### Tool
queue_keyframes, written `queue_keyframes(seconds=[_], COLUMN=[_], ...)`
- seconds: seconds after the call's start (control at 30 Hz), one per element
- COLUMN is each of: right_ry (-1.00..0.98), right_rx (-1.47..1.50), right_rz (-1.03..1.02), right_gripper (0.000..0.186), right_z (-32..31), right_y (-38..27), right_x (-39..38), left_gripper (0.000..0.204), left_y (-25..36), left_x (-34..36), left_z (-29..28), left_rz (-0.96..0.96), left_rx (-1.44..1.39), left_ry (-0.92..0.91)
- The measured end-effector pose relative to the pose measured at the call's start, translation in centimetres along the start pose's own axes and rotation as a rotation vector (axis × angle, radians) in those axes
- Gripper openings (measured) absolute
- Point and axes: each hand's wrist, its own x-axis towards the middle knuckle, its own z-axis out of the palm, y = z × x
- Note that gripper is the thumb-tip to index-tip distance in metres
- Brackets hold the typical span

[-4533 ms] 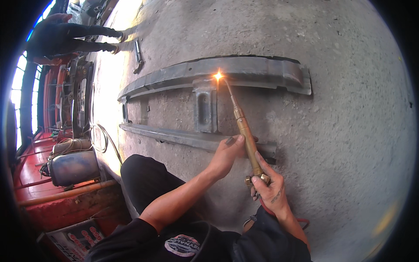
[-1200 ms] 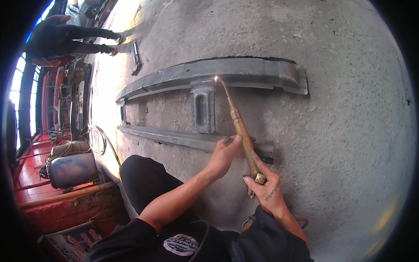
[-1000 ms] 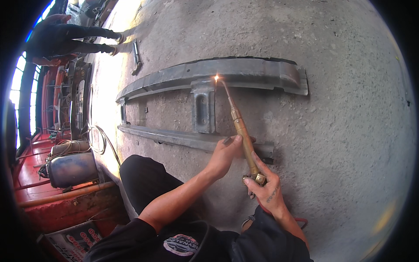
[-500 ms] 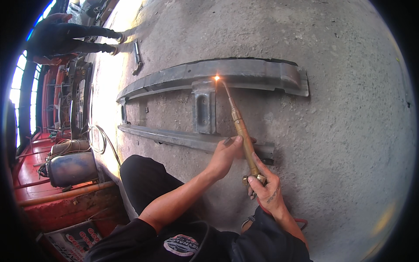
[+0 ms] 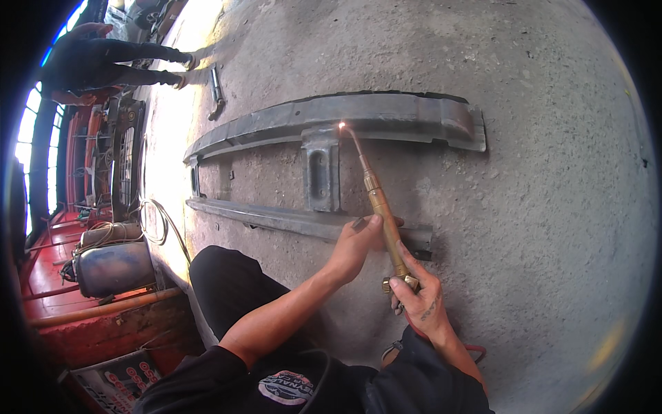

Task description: The person uses a welding torch to heat and weld a metal frame lying on the floor. They move the torch along the seams of the frame, producing sparks as they work.

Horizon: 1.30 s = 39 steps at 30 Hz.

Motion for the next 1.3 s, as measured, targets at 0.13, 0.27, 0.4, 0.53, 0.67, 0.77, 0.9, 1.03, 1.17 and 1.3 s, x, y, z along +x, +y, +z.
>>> queue_keyframes(seconds=[0.13, 0.27, 0.4, 0.53, 0.67, 0.77, 0.9, 1.03, 1.17, 1.3], right_ry=[0.005, 0.003, 0.002, 0.012, 0.022, 0.025, 0.020, 0.004, 0.002, 0.006], right_rx=[-0.005, -0.018, -0.011, -0.038, -0.074, -0.065, -0.086, -0.037, -0.028, -0.039], right_rz=[0.004, 0.001, -0.005, 0.020, 0.030, 0.040, 0.017, 0.013, 0.017, 0.006], right_gripper=[0.067, 0.067, 0.068, 0.072, 0.075, 0.076, 0.076, 0.074, 0.072, 0.072], right_z=[0.10, 0.04, 0.16, 0.20, 0.20, 0.30, 0.20, 0.17, 0.22, 0.19], right_y=[0.00, -0.09, -0.04, -0.25, -0.38, -0.46, -0.45, -0.52, -0.58, -0.47], right_x=[0.00, -0.07, -0.05, -0.08, -0.05, -0.04, -0.06, -0.08, -0.12, -0.15], left_gripper=[0.051, 0.051, 0.051, 0.054, 0.056, 0.056, 0.056, 0.057, 0.057, 0.057], left_y=[-0.05, -0.05, 0.19, -0.01, 0.19, 0.35, 0.34, 0.47, 0.57, 0.58], left_x=[0.02, -0.03, -0.12, 0.11, 0.16, 0.06, 0.05, -0.05, -0.10, -0.08], left_z=[-0.09, -0.07, -0.02, -0.38, -0.46, -0.37, -0.28, -0.21, -0.23, -0.14], left_rz=[-0.006, -0.006, -0.001, -0.022, -0.040, -0.041, -0.033, -0.037, -0.044, -0.036], left_rx=[0.001, -0.006, -0.022, 0.052, 0.096, 0.093, 0.057, 0.065, 0.072, 0.051], left_ry=[-0.008, -0.005, -0.009, -0.041, -0.058, -0.051, -0.059, -0.049, -0.043, -0.046])
